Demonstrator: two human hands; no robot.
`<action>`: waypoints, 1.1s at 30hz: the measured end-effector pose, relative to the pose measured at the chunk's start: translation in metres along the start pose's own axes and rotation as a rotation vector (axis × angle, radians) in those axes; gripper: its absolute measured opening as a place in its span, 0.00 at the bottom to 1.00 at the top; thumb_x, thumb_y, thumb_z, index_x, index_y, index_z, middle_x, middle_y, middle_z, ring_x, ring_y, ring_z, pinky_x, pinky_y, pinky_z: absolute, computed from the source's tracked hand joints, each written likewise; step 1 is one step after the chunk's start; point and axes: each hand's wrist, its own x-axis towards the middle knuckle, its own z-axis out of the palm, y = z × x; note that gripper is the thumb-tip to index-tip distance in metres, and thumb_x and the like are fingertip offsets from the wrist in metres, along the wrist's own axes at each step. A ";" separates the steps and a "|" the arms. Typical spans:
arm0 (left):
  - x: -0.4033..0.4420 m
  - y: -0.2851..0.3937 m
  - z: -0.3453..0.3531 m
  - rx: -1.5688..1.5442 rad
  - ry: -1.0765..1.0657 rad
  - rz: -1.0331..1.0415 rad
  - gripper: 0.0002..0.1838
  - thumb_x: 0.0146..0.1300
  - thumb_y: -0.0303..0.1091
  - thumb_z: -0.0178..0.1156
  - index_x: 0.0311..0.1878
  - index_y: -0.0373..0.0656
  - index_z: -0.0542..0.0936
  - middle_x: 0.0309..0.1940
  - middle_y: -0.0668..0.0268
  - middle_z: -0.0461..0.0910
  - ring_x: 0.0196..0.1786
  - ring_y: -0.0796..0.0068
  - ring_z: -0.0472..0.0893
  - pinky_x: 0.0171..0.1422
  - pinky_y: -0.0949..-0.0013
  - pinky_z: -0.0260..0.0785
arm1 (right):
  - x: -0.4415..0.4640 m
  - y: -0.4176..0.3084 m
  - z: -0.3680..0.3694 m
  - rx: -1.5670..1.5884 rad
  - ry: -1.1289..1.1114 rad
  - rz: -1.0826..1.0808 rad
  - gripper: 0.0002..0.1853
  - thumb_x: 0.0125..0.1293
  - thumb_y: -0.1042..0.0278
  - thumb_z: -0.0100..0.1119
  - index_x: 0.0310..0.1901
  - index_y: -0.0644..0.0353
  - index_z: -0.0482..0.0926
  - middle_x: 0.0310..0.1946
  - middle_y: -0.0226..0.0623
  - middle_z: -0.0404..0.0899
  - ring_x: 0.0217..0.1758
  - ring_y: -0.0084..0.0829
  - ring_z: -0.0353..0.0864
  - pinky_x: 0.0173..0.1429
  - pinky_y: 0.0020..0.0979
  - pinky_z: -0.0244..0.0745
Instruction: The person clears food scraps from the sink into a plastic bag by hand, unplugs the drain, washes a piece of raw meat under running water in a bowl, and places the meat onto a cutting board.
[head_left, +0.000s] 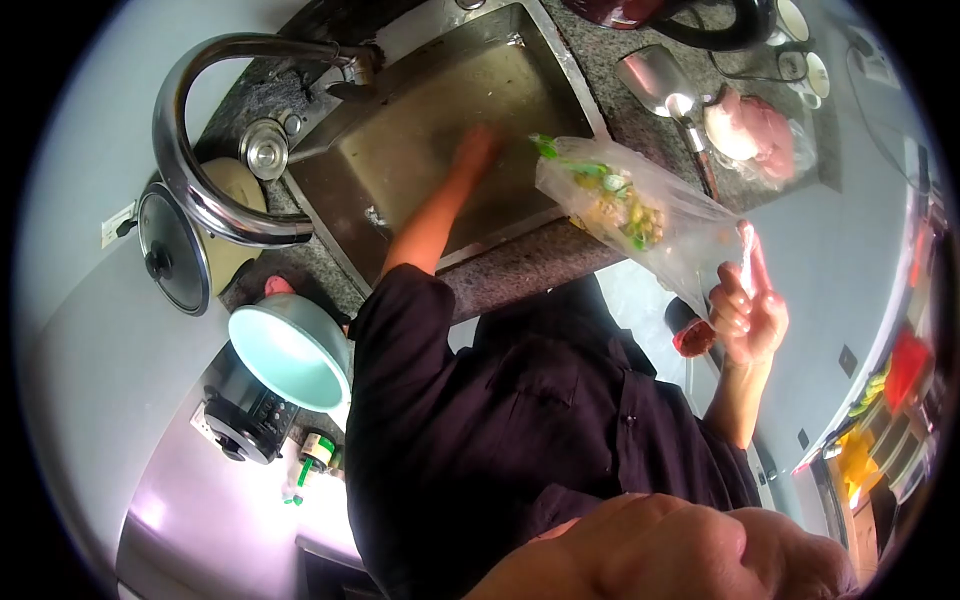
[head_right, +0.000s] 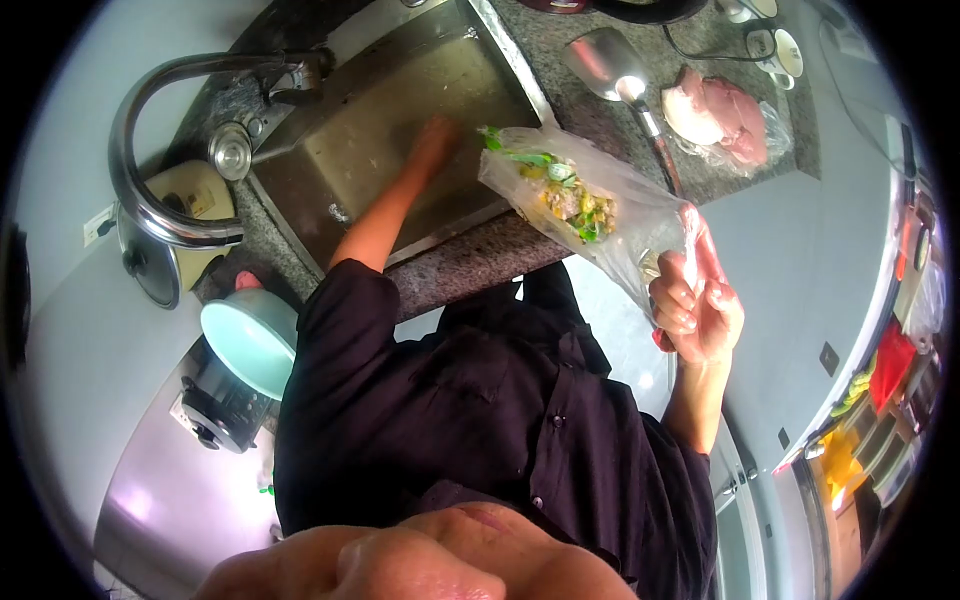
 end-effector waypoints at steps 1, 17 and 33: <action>-0.006 -0.008 0.007 0.001 -0.002 -0.003 0.13 0.59 0.34 0.49 0.43 0.42 0.79 0.41 0.53 0.77 0.46 0.56 0.75 0.51 0.55 0.67 | 0.001 0.000 0.000 -0.002 0.000 -0.001 0.41 0.52 0.69 0.62 0.67 0.50 0.51 0.26 0.35 0.62 0.17 0.19 0.58 0.16 0.15 0.53; -0.044 -0.023 0.035 0.412 -0.084 -0.287 0.24 0.58 0.38 0.52 0.59 0.40 0.70 0.56 0.47 0.70 0.58 0.43 0.69 0.65 0.40 0.53 | 0.002 -0.002 0.002 -0.009 -0.018 -0.030 0.44 0.54 0.71 0.58 0.70 0.49 0.45 0.27 0.35 0.64 0.19 0.21 0.60 0.18 0.15 0.57; -0.049 -0.056 0.011 -0.537 -0.267 -0.439 0.15 0.60 0.32 0.49 0.50 0.42 0.75 0.40 0.57 0.77 0.43 0.64 0.76 0.48 0.60 0.68 | 0.005 0.004 0.013 0.009 -0.085 0.021 0.41 0.54 0.70 0.60 0.68 0.50 0.50 0.27 0.37 0.62 0.21 0.21 0.60 0.18 0.15 0.55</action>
